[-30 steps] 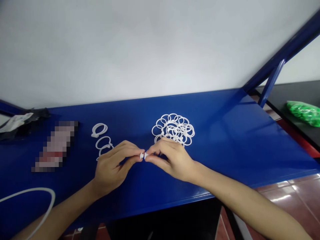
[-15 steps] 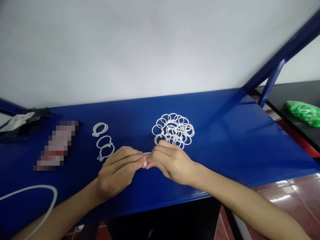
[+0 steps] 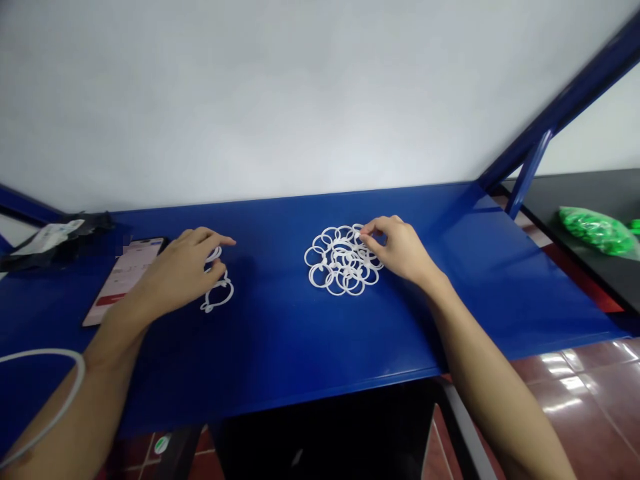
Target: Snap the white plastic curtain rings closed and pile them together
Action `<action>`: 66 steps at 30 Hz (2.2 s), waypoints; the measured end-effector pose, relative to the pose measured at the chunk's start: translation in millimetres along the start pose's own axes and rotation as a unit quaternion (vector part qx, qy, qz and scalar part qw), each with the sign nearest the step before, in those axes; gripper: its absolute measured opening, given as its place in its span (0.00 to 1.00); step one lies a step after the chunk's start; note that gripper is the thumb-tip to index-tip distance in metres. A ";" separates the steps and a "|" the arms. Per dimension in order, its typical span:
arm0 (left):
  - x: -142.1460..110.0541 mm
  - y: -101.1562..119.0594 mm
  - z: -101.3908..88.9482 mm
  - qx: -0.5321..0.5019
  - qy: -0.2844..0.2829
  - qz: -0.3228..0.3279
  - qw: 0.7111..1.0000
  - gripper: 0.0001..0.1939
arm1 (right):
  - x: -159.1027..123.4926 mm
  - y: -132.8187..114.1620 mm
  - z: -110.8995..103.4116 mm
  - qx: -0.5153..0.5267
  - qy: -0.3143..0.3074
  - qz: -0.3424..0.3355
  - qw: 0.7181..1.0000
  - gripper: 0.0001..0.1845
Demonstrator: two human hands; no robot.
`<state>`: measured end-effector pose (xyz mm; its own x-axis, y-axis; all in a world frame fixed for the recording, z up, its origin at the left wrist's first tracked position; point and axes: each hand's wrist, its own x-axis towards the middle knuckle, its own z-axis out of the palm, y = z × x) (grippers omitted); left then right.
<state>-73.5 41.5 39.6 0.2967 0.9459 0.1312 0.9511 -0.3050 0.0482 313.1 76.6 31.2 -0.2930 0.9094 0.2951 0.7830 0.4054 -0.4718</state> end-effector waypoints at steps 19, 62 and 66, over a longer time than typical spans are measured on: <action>-3.0 -19.3 9.5 -0.068 -0.093 0.041 0.993 0.14 | 3.4 0.3 1.9 0.007 -0.018 0.007 1.000 0.23; -32.4 107.0 23.5 -0.335 0.216 0.193 0.896 0.08 | -54.8 -100.5 50.6 0.073 -0.001 -0.274 0.959 0.13; -30.4 106.7 25.5 -0.298 0.241 0.237 0.893 0.09 | -56.0 -100.2 49.2 0.032 -0.009 -0.310 0.950 0.16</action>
<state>21.2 -17.0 15.5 0.4457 0.5821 0.6801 0.4723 -0.7983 0.3737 224.1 -10.4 21.1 -0.6963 0.4958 0.5190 0.4227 0.8677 -0.2617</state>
